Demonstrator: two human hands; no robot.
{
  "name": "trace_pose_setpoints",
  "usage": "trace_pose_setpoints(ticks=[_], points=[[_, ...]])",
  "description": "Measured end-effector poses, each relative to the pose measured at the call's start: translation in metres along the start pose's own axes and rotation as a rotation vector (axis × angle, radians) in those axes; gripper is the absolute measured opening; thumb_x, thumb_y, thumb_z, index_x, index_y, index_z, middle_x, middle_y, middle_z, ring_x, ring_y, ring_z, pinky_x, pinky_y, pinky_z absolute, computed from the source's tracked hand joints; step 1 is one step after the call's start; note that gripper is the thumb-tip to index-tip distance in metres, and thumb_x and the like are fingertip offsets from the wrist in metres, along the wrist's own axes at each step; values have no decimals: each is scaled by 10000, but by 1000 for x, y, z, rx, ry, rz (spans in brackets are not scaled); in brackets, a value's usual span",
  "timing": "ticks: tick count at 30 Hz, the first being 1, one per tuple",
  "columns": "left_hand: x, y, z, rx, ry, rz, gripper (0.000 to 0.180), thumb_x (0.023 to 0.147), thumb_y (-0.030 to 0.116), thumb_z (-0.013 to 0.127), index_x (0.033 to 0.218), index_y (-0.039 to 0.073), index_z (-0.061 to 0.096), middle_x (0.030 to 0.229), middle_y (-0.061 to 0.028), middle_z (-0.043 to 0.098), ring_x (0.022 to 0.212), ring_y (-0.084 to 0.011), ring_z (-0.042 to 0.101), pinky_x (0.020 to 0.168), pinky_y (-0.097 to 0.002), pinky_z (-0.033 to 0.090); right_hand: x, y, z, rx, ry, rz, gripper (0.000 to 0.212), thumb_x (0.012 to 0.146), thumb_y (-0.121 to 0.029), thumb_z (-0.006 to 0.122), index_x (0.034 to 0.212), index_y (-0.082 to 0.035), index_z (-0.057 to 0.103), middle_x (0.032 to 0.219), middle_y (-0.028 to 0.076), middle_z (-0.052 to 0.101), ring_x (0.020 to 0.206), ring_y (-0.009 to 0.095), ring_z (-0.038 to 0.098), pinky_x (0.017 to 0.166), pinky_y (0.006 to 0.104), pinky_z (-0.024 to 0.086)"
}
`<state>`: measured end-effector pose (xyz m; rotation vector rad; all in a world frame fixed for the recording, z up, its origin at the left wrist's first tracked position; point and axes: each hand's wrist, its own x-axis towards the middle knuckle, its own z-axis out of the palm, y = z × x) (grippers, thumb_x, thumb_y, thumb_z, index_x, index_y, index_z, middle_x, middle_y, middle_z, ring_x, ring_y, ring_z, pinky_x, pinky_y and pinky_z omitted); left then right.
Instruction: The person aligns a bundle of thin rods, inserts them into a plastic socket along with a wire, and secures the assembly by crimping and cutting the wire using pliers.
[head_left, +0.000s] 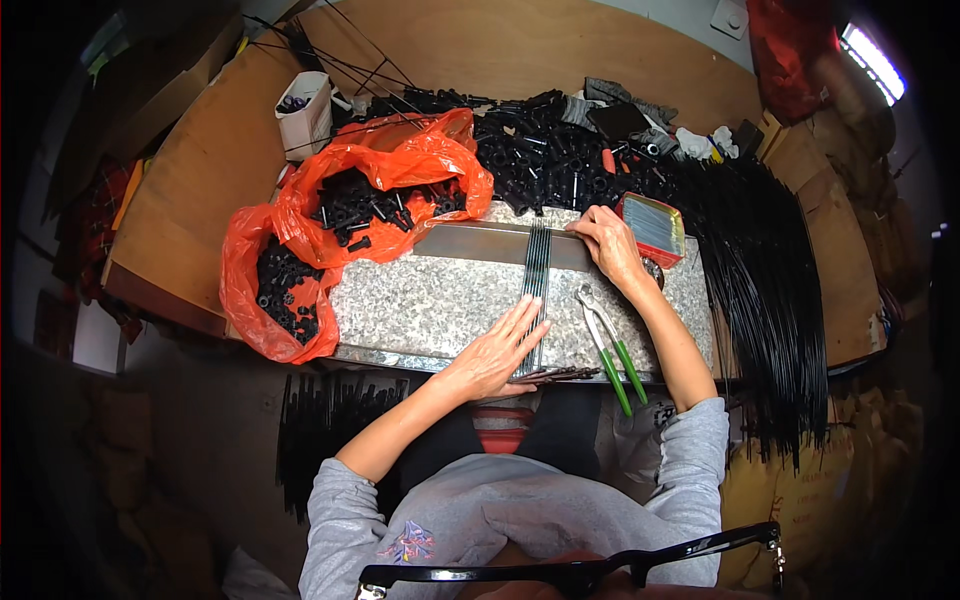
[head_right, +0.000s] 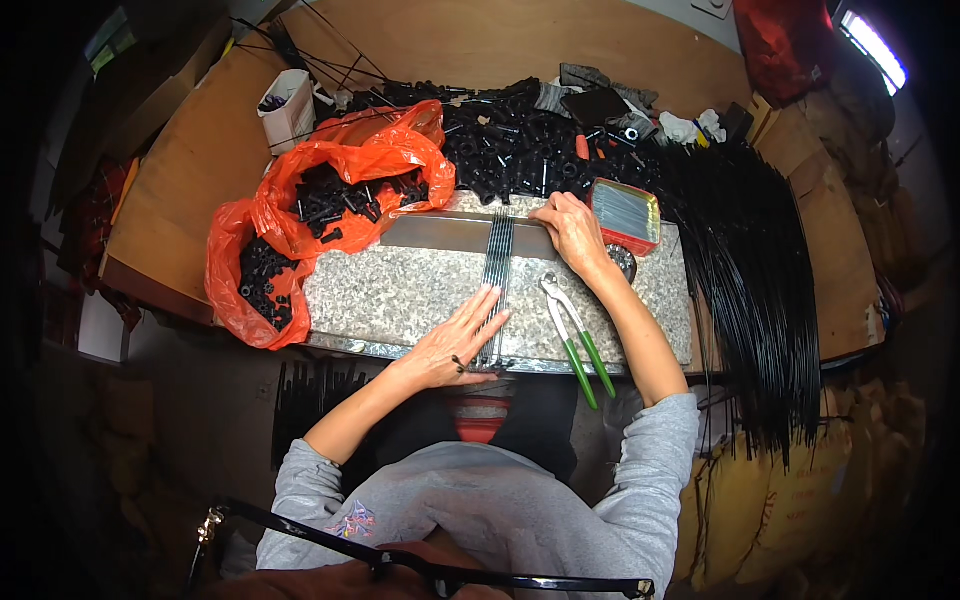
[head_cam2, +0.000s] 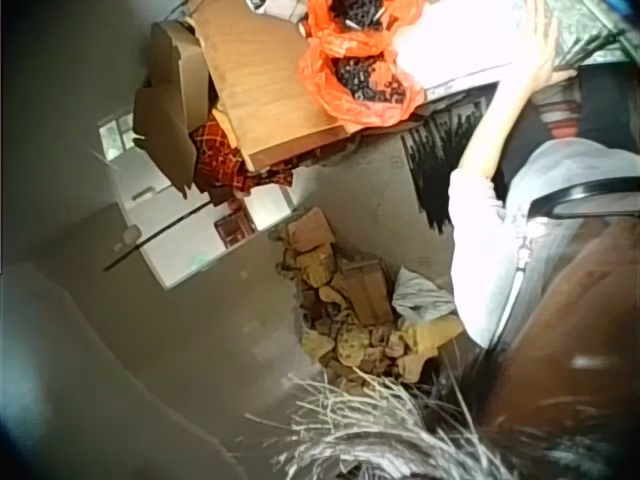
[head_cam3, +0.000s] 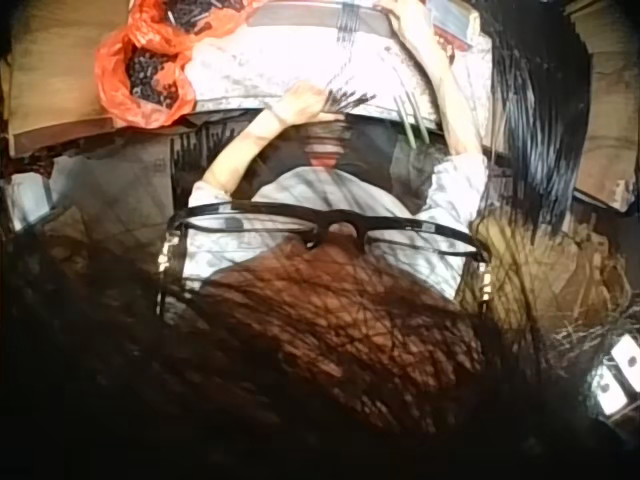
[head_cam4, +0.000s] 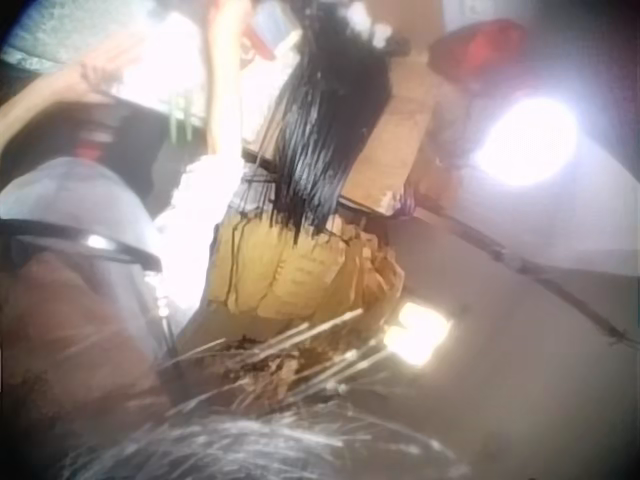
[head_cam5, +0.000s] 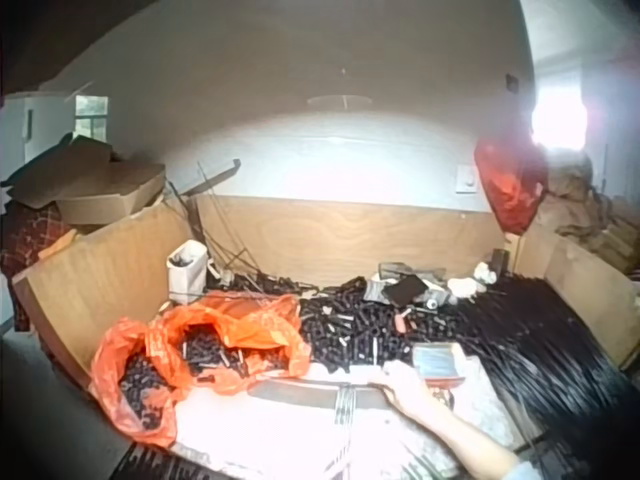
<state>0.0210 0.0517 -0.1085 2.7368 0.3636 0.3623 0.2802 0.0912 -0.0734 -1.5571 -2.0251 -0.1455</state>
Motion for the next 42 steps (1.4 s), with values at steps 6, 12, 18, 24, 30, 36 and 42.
trace_pose_setpoints(ticks=[6, 12, 18, 24, 30, 36, 42], points=[[0, -2, 0, -7, 16, 11, 913, 672, 437, 691, 1349, 15, 245, 1396, -256, 166, 1314, -392, 147, 1068, -403, 214, -2, -5, 2, 24, -17, -11, 162, 697, -2, 595, 836, -68, 648, 741, 86, 518, 759, 257, 537, 685, 358, 452], [1, 0, -3, 44, 3, 44, 881, 662, 478, 677, 1325, 29, 308, 1383, -275, 171, 1307, -407, 149, 1068, -407, 210, 6, -5, 0, 40, -56, -11, 152, 709, -2, 592, 842, -55, 642, 752, 92, 526, 772, 262, 540, 685, 361, 450], [3, 2, -3, 14, -12, 10, 852, 665, 480, 674, 1306, 32, 337, 1381, -288, 162, 1307, -408, 150, 1071, -401, 203, 0, -5, 8, 90, 0, -14, 159, 706, 10, 584, 850, -37, 633, 773, 99, 531, 772, 271, 536, 698, 373, 447], [1, 1, 2, 28, 6, -7, 876, 678, 457, 672, 1344, 51, 274, 1383, -291, 151, 1309, -402, 152, 1072, -392, 200, 6, -13, -1, 10, -155, -26, 232, 680, 51, 545, 892, -12, 614, 812, 108, 527, 821, 277, 516, 733, 368, 438], [4, -1, 4, 10, 5, 11, 908, 643, 432, 701, 1352, 67, 266, 1398, -267, 144, 1309, -401, 152, 1073, -402, 197, 7, -3, 1, -3, -87, -117, 268, 675, 60, 509, 915, -10, 605, 803, 103, 519, 817, 273, 505, 739, 357, 431], [3, -2, 2, -1, -9, 1, 896, 637, 418, 709, 1348, 81, 282, 1402, -252, 152, 1309, -399, 153, 1071, -410, 202, 3, -13, 3, -27, -129, -83, 275, 681, 75, 509, 931, -10, 587, 824, 110, 530, 832, 288, 515, 737, 373, 433], [4, -1, 2, 6, 1, 10, 893, 639, 426, 707, 1348, 83, 284, 1399, -255, 157, 1306, -401, 162, 1068, -411, 214, 7, -14, 0, 31, -101, -60, 214, 713, 29, 506, 908, -15, 581, 821, 134, 546, 821, 304, 526, 731, 378, 443]])
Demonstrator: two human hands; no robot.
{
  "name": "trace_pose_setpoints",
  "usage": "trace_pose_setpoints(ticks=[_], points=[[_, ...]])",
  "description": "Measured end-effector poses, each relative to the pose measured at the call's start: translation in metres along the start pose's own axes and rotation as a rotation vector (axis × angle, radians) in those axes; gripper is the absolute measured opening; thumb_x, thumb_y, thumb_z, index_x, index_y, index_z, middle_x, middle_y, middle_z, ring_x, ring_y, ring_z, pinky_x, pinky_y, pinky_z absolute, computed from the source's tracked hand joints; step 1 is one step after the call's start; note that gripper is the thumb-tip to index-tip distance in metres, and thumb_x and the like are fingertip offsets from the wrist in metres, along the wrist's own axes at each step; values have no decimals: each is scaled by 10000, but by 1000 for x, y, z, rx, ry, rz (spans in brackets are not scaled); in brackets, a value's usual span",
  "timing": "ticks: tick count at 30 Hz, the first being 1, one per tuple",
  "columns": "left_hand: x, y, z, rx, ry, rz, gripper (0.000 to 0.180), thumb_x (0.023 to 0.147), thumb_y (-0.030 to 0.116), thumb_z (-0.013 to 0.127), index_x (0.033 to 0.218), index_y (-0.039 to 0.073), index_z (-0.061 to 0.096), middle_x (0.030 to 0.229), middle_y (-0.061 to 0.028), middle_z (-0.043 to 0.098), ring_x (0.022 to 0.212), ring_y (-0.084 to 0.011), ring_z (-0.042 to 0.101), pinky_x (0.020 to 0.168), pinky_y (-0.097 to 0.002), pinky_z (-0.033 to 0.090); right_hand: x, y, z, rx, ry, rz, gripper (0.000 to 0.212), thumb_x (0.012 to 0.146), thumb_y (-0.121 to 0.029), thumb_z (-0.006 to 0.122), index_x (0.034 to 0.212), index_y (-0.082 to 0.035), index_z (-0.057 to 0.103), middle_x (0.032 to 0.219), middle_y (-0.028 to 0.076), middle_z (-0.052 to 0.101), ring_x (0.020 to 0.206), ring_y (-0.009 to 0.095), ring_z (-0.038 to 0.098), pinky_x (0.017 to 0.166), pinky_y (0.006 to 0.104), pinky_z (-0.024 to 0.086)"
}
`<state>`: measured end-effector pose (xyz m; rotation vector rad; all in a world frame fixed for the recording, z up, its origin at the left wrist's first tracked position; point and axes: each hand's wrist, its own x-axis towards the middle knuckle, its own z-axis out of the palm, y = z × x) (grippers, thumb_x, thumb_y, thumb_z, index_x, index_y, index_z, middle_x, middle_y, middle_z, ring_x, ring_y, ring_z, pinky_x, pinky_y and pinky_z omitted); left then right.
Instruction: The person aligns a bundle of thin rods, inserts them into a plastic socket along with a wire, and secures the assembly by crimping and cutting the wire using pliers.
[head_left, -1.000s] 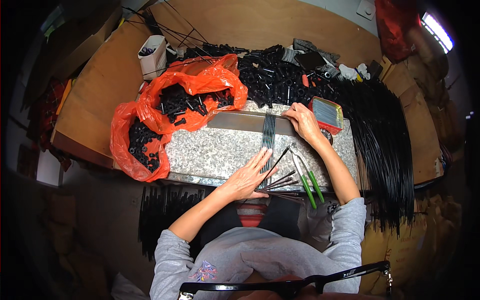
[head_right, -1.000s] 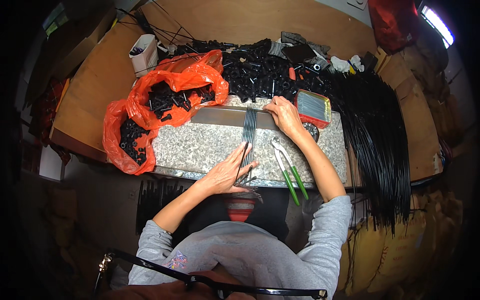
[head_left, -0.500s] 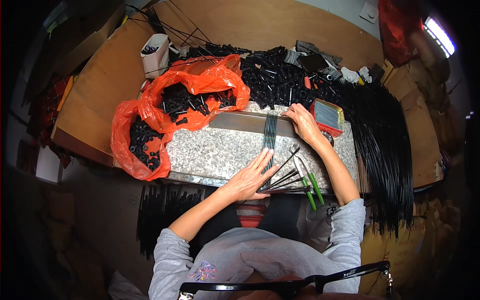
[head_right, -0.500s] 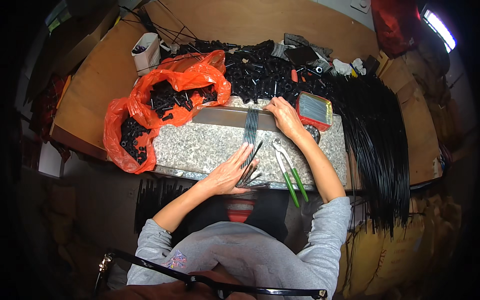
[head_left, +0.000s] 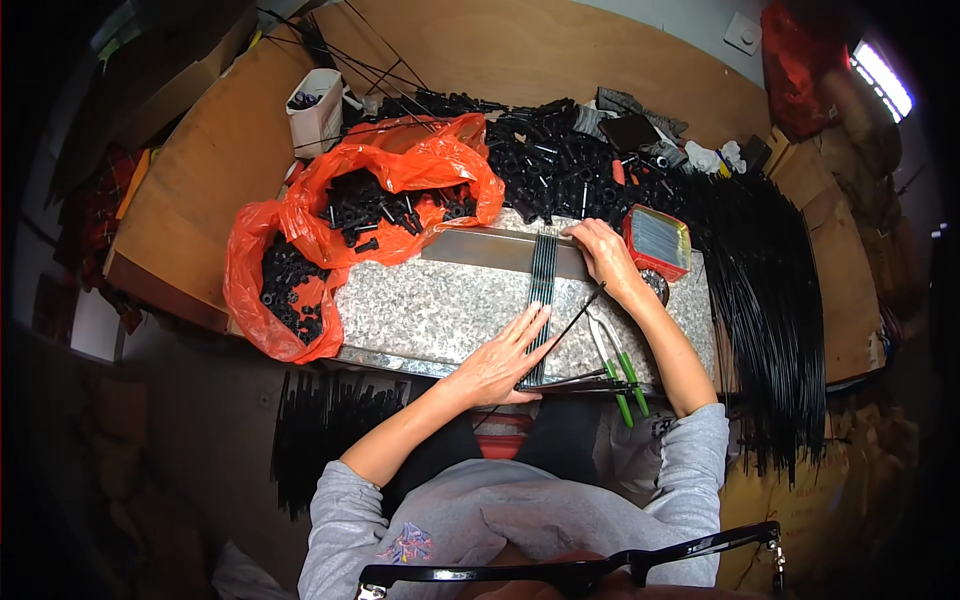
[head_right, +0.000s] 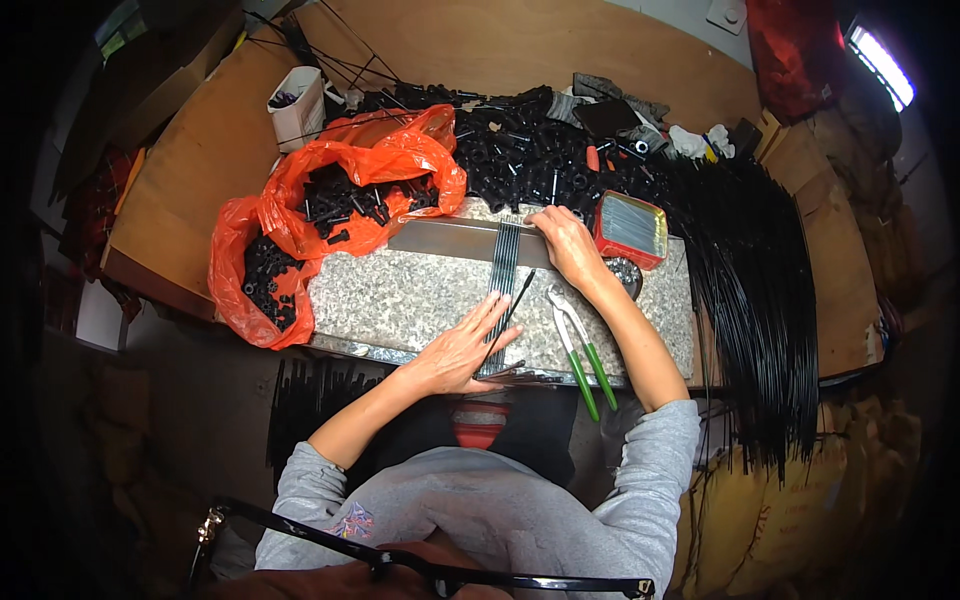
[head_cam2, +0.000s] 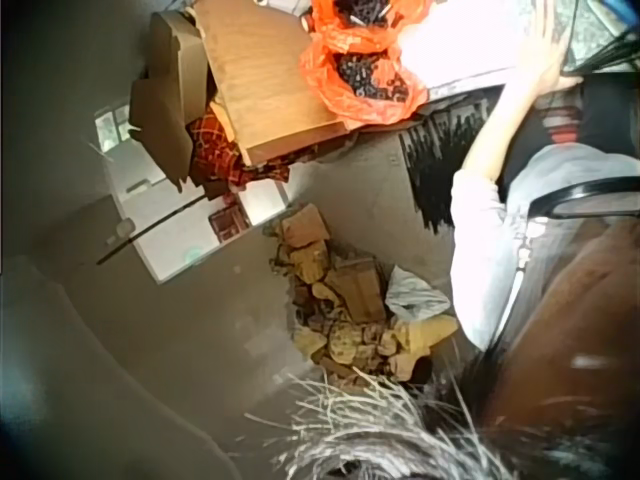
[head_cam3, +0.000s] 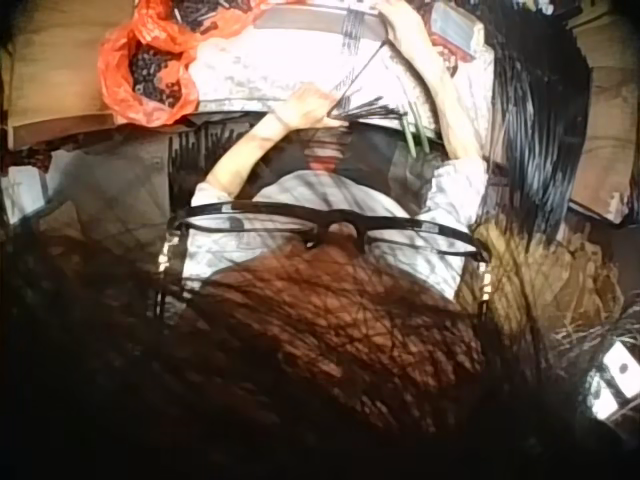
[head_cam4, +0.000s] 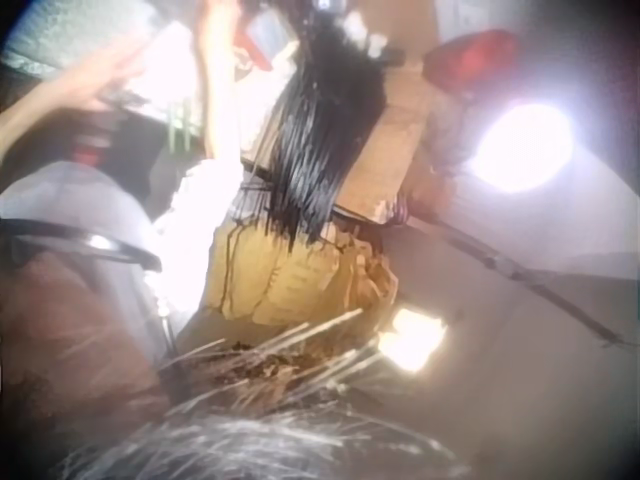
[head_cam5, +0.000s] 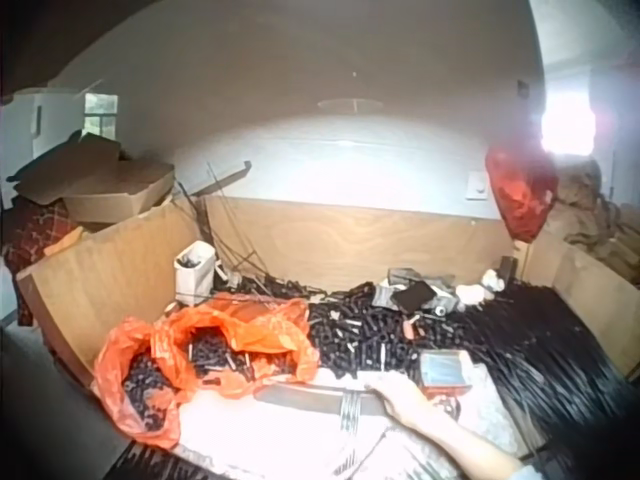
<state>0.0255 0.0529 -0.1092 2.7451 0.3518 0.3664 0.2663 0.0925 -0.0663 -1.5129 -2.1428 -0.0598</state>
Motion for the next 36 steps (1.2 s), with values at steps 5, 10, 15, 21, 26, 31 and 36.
trace_pose_setpoints(ticks=[5, 10, 15, 21, 26, 31, 36], points=[[-3, 1, -3, -21, -1, -10, 891, 642, 421, 708, 1348, 83, 282, 1396, -261, 159, 1303, -405, 168, 1067, -411, 215, 2, 0, -2, 97, -13, -12, 150, 771, 6, 527, 915, -11, 565, 797, 148, 563, 791, 329, 551, 703, 399, 445], [-2, 0, -4, -19, 14, 33, 899, 650, 444, 686, 1335, 22, 285, 1383, -286, 174, 1304, -404, 168, 1075, -402, 186, 15, -1, 8, 207, 59, -13, 168, 763, 27, 540, 927, -5, 527, 810, 147, 563, 776, 312, 572, 685, 364, 461], [1, 1, -2, -23, 5, 24, 892, 659, 428, 686, 1337, 19, 277, 1394, -279, 152, 1312, -392, 156, 1077, -400, 186, 9, 7, 12, 478, 210, 236, 286, 690, 87, 611, 941, 13, 496, 845, 118, 531, 740, 209, 593, 660, 281, 469], [-3, 1, -2, -19, -17, -20, 879, 672, 449, 686, 1355, 84, 270, 1411, -240, 135, 1302, -397, 175, 1054, -393, 246, -41, 86, -48, -272, 166, 337, 71, 711, -82, 595, 732, -20, 623, 763, 176, 580, 742, 342, 568, 669, 423, 456], [-1, 2, -4, -20, -19, -29, 887, 647, 411, 717, 1349, 88, 281, 1415, -232, 119, 1300, -397, 180, 1048, -393, 257, -76, 118, -50, -330, 48, 514, 46, 636, -52, 645, 650, -24, 612, 687, 164, 597, 703, 343, 586, 639, 423, 464], [1, 4, -6, -5, -36, -13, 891, 662, 433, 687, 1346, 40, 273, 1404, -260, 142, 1321, -374, 140, 1073, -378, 206, -80, 120, -48, -270, 112, 512, 57, 629, -42, 655, 663, -23, 614, 681, 166, 601, 696, 340, 591, 638, 419, 467], [-2, 3, -4, -14, -20, -19, 891, 655, 414, 699, 1343, 37, 275, 1404, -259, 145, 1320, -373, 145, 1074, -380, 209, -70, 108, -52, -272, 43, 583, 57, 649, -43, 658, 671, -20, 611, 683, 161, 606, 681, 331, 602, 619, 406, 472]])
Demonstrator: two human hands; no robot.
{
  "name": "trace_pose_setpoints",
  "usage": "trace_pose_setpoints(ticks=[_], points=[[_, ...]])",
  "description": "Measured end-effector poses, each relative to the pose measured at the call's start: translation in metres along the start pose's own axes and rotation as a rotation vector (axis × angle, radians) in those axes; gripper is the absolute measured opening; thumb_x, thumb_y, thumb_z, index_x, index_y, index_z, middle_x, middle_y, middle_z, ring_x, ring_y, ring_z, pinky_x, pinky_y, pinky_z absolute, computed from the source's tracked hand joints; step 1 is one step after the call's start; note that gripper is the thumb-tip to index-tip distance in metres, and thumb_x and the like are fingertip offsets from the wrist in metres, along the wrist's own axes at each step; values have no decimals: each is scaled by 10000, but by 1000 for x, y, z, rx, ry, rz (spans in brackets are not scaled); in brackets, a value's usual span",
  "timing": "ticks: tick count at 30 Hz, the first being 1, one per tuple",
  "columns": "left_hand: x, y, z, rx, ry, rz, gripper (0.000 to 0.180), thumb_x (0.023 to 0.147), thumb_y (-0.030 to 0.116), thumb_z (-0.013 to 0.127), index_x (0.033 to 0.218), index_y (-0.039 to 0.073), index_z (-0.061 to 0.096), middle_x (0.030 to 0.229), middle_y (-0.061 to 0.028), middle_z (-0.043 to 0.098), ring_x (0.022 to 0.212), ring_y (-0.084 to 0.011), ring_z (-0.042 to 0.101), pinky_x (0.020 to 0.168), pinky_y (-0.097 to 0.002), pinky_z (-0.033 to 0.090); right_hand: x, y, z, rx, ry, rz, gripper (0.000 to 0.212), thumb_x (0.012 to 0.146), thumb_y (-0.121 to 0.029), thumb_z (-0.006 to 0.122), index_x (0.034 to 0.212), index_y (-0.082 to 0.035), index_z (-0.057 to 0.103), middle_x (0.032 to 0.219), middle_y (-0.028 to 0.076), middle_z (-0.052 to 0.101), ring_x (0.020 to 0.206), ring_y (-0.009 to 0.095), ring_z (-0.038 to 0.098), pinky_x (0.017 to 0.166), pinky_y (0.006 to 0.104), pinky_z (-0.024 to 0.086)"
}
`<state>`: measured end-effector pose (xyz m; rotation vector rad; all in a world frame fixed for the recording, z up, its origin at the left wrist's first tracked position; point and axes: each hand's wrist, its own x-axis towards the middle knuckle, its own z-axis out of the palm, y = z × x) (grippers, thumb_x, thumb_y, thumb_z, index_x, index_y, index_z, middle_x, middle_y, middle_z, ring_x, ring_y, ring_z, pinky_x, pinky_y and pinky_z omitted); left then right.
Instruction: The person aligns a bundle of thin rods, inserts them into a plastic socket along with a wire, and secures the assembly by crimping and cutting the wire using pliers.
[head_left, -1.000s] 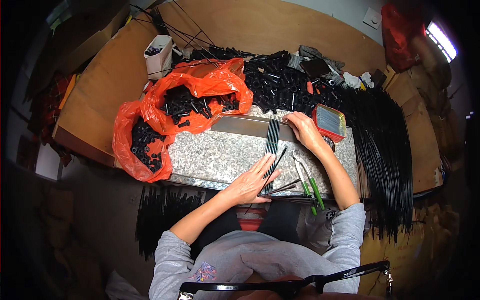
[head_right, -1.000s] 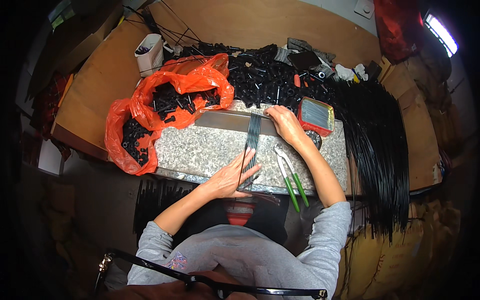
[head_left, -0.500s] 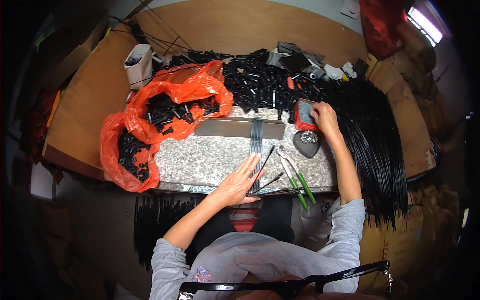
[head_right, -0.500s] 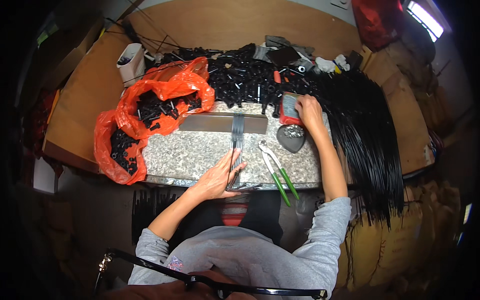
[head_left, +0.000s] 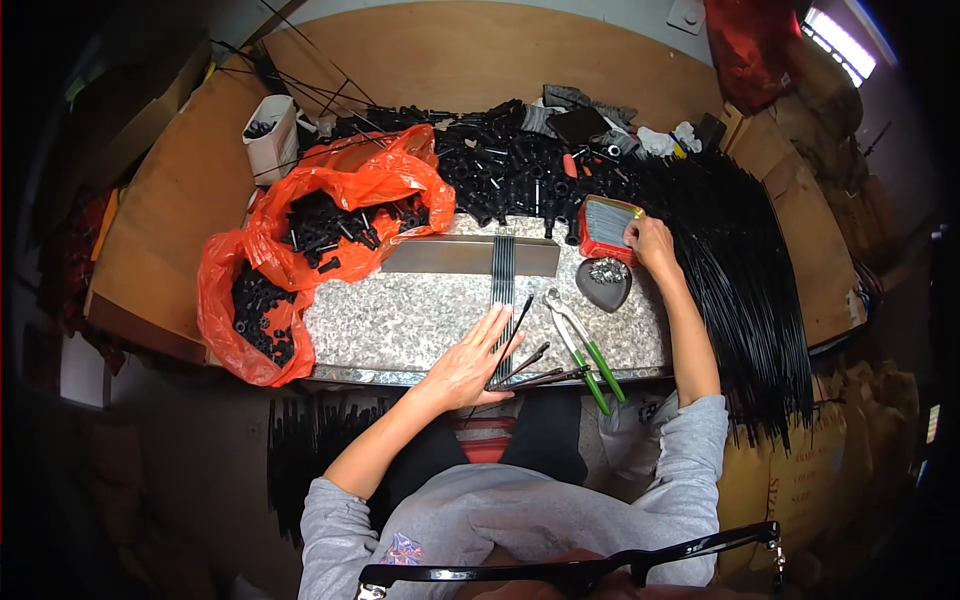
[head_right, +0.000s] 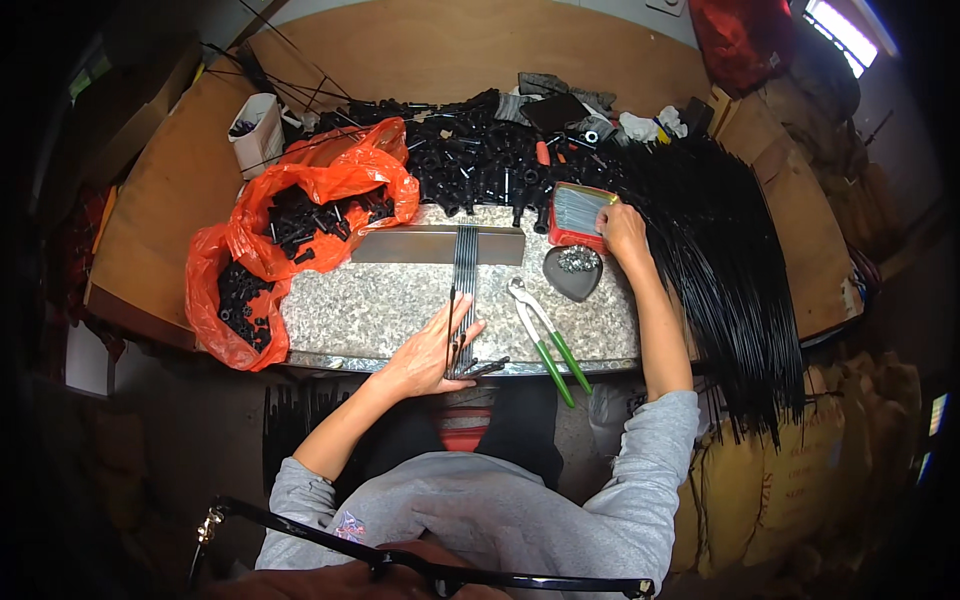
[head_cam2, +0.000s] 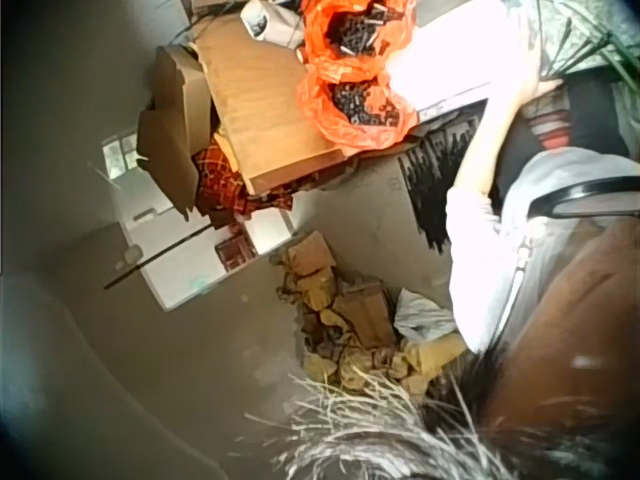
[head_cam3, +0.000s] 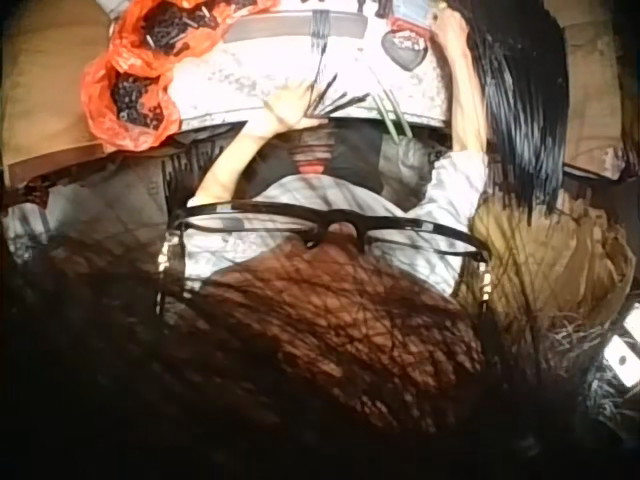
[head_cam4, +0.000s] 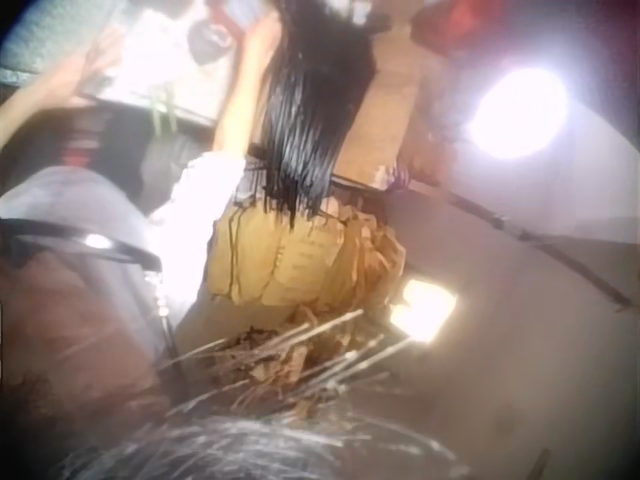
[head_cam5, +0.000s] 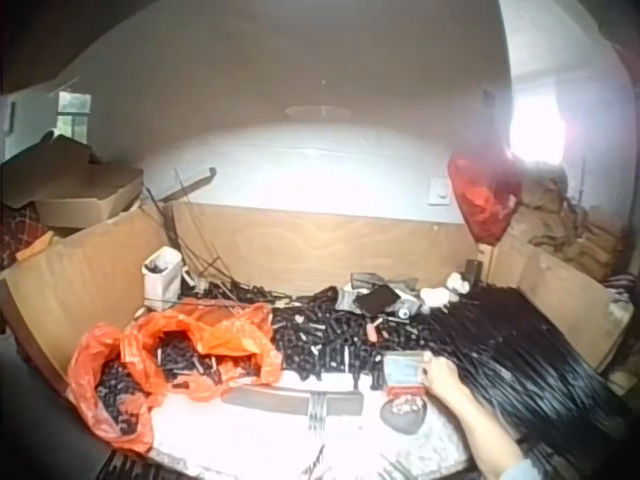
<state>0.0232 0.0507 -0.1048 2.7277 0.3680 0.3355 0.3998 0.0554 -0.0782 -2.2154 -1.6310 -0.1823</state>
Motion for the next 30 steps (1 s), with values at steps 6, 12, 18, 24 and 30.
trace_pose_setpoints(ticks=[6, 12, 18, 24, 30], points=[[1, -1, 2, -8, 27, 0, 899, 657, 419, 711, 1353, 69, 263, 1406, -246, 139, 1297, -404, 183, 1047, -393, 261, -5, -1, -2, 9, 67, -13, 35, 675, -38, 634, 686, -15, 609, 705, 163, 598, 695, 339, 594, 619, 404, 456], [-1, -2, 1, -3, 31, 9, 898, 652, 407, 713, 1351, 67, 264, 1388, -259, 175, 1305, -396, 169, 1060, -391, 235, -8, -71, 1, 339, 171, -222, 83, 704, -6, 591, 786, -16, 592, 763, 145, 569, 760, 328, 551, 692, 411, 437], [1, -4, 4, -19, 27, 20, 885, 655, 404, 709, 1346, 65, 271, 1370, -281, 191, 1310, -391, 160, 1063, -397, 227, -8, -114, 18, 306, -14, -446, 144, 738, 17, 567, 865, -39, 606, 722, 121, 510, 757, 298, 524, 669, 379, 417], [0, -6, 5, -22, 28, 20, 878, 661, 417, 699, 1343, 57, 277, 1378, -281, 176, 1311, -390, 156, 1072, -397, 201, -9, -110, 22, 266, -10, -374, 137, 729, -14, 579, 848, -61, 626, 717, 108, 517, 757, 294, 545, 652, 389, 437], [0, -6, 6, -24, 24, 23, 880, 659, 421, 698, 1342, 56, 281, 1387, -273, 166, 1311, -391, 157, 1074, -397, 194, -7, -112, 20, 289, -25, -396, 136, 724, -11, 582, 843, -57, 628, 711, 108, 514, 754, 292, 546, 651, 388, 437]])
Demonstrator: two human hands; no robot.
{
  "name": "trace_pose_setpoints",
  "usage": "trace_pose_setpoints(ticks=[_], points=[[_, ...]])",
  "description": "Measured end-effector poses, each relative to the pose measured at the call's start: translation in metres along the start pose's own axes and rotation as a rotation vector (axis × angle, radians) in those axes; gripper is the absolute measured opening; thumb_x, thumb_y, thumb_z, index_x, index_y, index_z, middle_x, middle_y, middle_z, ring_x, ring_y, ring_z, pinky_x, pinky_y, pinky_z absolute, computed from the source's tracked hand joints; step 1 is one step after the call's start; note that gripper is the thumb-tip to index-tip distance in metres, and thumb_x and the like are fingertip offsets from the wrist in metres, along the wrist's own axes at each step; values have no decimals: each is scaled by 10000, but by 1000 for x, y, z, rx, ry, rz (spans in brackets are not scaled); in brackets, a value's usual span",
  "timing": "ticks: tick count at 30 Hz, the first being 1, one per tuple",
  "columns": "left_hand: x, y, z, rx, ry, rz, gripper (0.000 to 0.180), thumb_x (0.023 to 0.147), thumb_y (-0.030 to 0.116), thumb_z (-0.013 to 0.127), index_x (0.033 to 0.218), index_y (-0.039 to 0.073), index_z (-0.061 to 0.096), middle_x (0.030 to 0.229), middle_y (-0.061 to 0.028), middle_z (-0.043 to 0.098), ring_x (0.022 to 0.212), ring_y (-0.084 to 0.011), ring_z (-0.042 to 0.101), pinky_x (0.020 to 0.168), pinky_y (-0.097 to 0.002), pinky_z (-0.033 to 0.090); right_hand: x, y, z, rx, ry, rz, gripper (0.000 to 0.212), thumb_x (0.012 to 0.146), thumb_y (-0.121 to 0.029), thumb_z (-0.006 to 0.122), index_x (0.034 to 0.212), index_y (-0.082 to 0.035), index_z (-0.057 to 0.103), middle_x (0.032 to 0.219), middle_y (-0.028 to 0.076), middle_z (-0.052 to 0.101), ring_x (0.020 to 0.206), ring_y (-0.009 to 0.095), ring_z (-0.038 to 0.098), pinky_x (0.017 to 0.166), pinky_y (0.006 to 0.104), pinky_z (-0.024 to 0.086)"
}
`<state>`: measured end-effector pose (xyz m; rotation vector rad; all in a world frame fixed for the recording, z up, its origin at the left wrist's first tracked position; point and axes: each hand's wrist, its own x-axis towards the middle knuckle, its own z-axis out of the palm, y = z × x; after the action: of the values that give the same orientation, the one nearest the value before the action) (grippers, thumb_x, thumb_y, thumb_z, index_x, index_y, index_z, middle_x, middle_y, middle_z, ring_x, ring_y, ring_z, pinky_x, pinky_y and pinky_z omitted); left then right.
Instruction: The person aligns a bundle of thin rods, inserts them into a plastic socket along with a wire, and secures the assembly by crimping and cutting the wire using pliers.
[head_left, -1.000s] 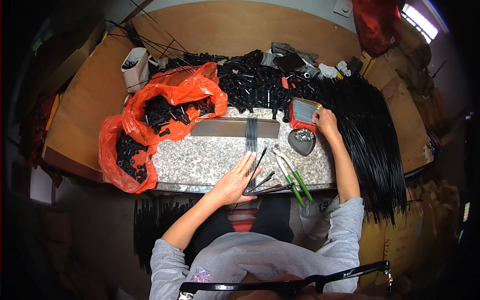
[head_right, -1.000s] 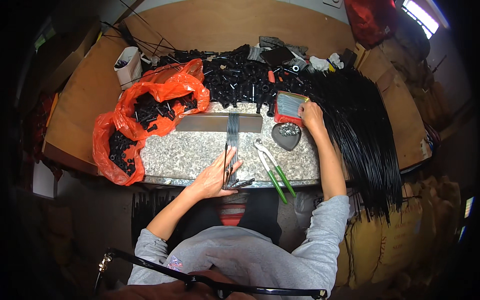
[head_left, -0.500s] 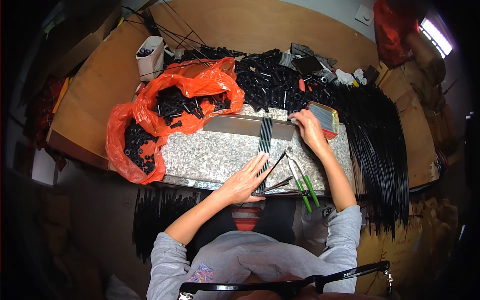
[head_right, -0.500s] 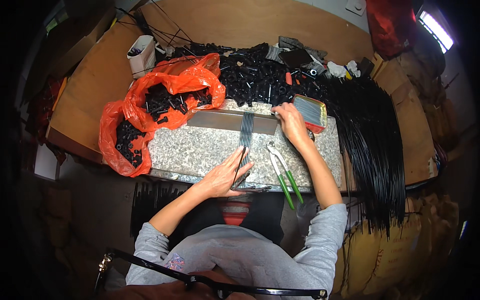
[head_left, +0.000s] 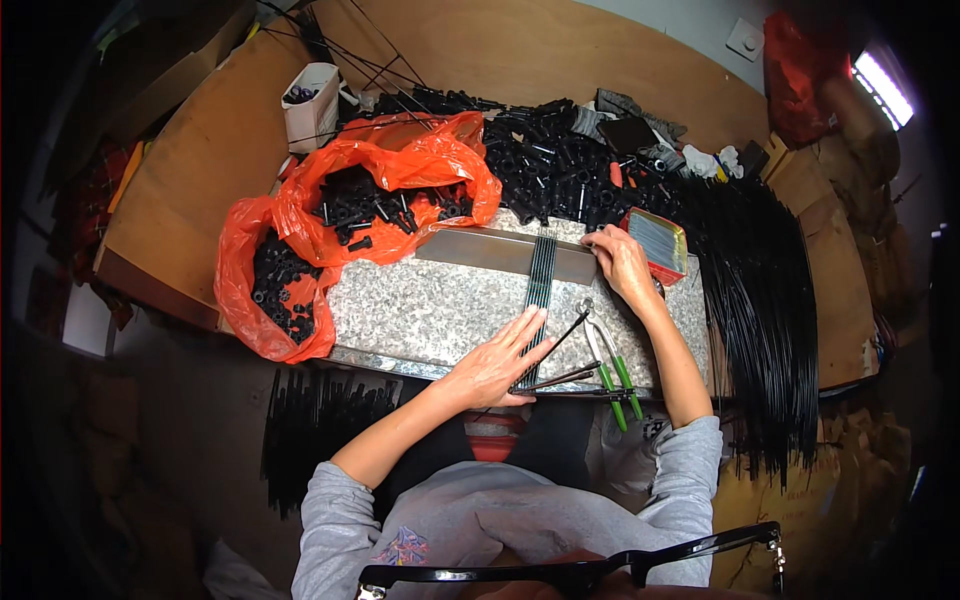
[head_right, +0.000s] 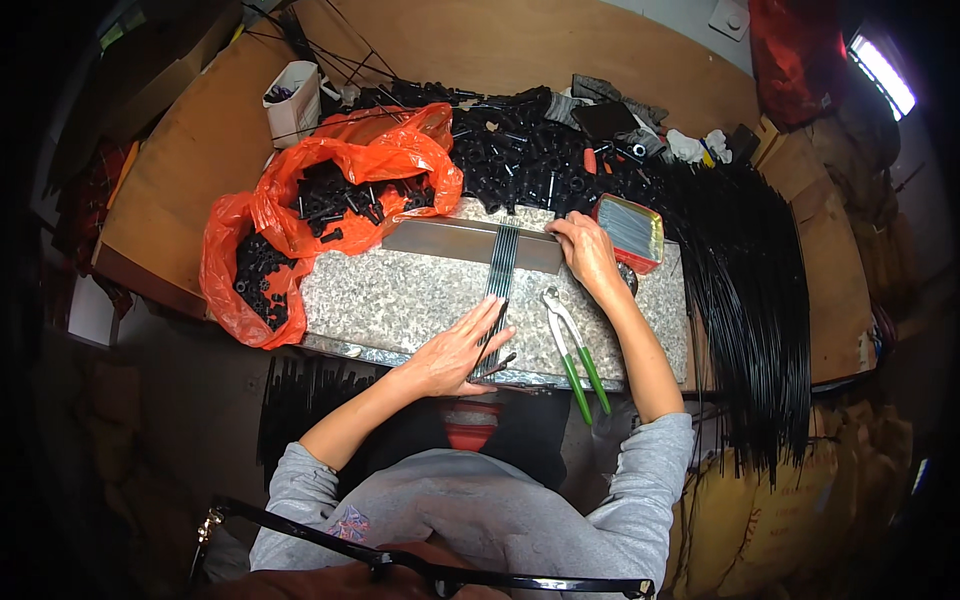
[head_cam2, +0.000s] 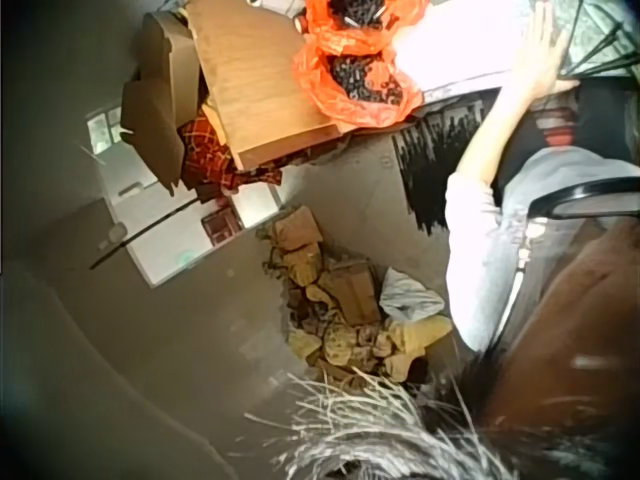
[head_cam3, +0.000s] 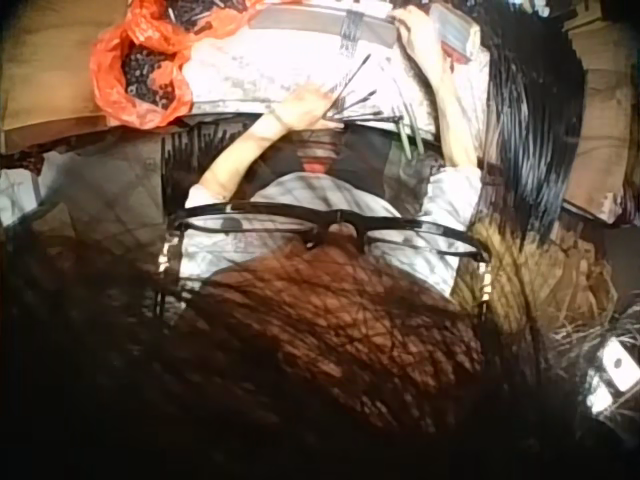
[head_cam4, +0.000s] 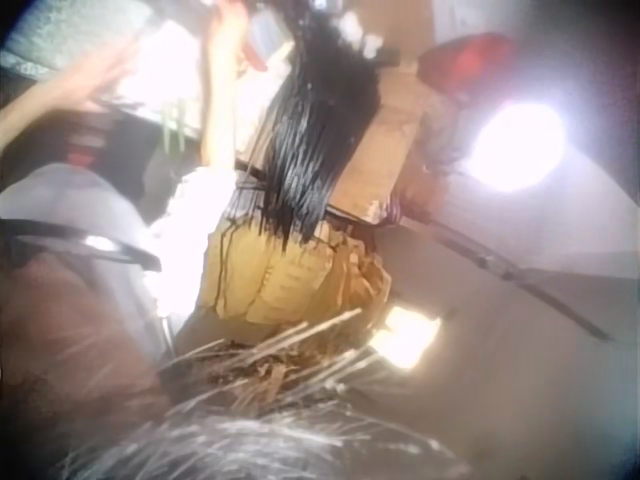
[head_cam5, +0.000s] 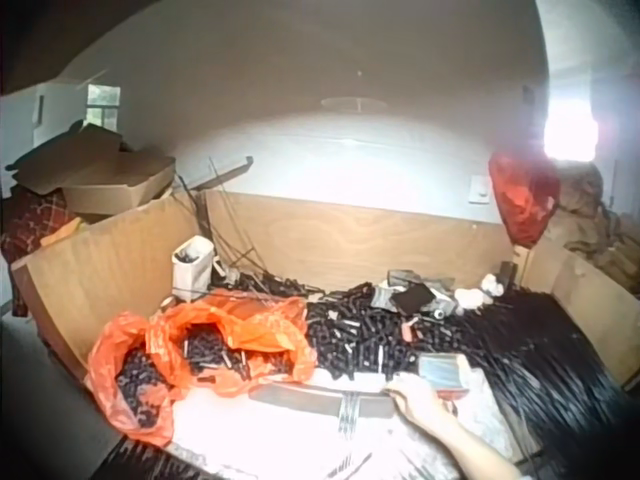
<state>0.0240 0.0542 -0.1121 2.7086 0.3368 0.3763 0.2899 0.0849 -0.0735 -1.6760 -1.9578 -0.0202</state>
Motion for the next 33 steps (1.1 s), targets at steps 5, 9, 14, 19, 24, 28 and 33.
trace_pose_setpoints(ticks=[5, 9, 14, 19, 24, 28, 33], points=[[-1, 1, -2, -3, 3, 0, 882, 655, 415, 702, 1342, 56, 281, 1393, -269, 157, 1311, -389, 159, 1073, -397, 197, 4, -3, 1, -7, -27, 1, 140, 721, -10, 584, 842, -63, 631, 707, 102, 508, 749, 281, 542, 652, 383, 439], [-1, 1, -3, -13, 3, -8, 878, 656, 412, 702, 1339, 49, 287, 1399, -260, 152, 1312, -385, 161, 1073, -395, 200, 10, -5, -3, -21, -25, -62, 146, 725, -9, 579, 844, -74, 633, 718, 83, 508, 754, 262, 537, 651, 369, 444], [0, 1, -1, -13, -5, -4, 873, 659, 412, 700, 1334, 38, 292, 1400, -258, 151, 1311, -385, 164, 1072, -395, 200, 18, -5, -5, -72, -54, -136, 174, 718, 12, 577, 859, -75, 631, 733, 79, 509, 750, 259, 534, 644, 359, 440], [-1, 0, 0, -44, 18, 1, 898, 635, 379, 727, 1330, 32, 276, 1400, -264, 149, 1309, -396, 162, 1074, -412, 198, 20, -3, -4, -83, -70, -159, 154, 728, -6, 572, 843, -89, 633, 730, 72, 504, 756, 253, 534, 646, 363, 446], [-1, 1, -1, -41, 12, 2, 897, 637, 380, 725, 1331, 30, 277, 1401, -264, 147, 1312, -390, 157, 1075, -408, 195, 19, -1, -4, -62, -113, -130, 169, 729, -5, 570, 852, -100, 636, 731, 76, 502, 754, 261, 536, 641, 370, 446], [-1, 0, 0, -37, 10, -1, 897, 641, 383, 720, 1333, 28, 273, 1401, -264, 148, 1315, -386, 153, 1075, -406, 194, 24, -1, -6, -62, -112, -154, 165, 730, -10, 573, 854, -99, 638, 727, 80, 497, 750, 260, 535, 638, 373, 444], [-1, 0, 0, -34, 20, 10, 894, 642, 383, 718, 1331, 26, 275, 1398, -267, 151, 1313, -387, 158, 1074, -407, 196, 21, 8, 0, 34, -122, -121, 162, 731, -13, 583, 858, -96, 641, 746, 75, 523, 767, 257, 549, 648, 360, 447]])
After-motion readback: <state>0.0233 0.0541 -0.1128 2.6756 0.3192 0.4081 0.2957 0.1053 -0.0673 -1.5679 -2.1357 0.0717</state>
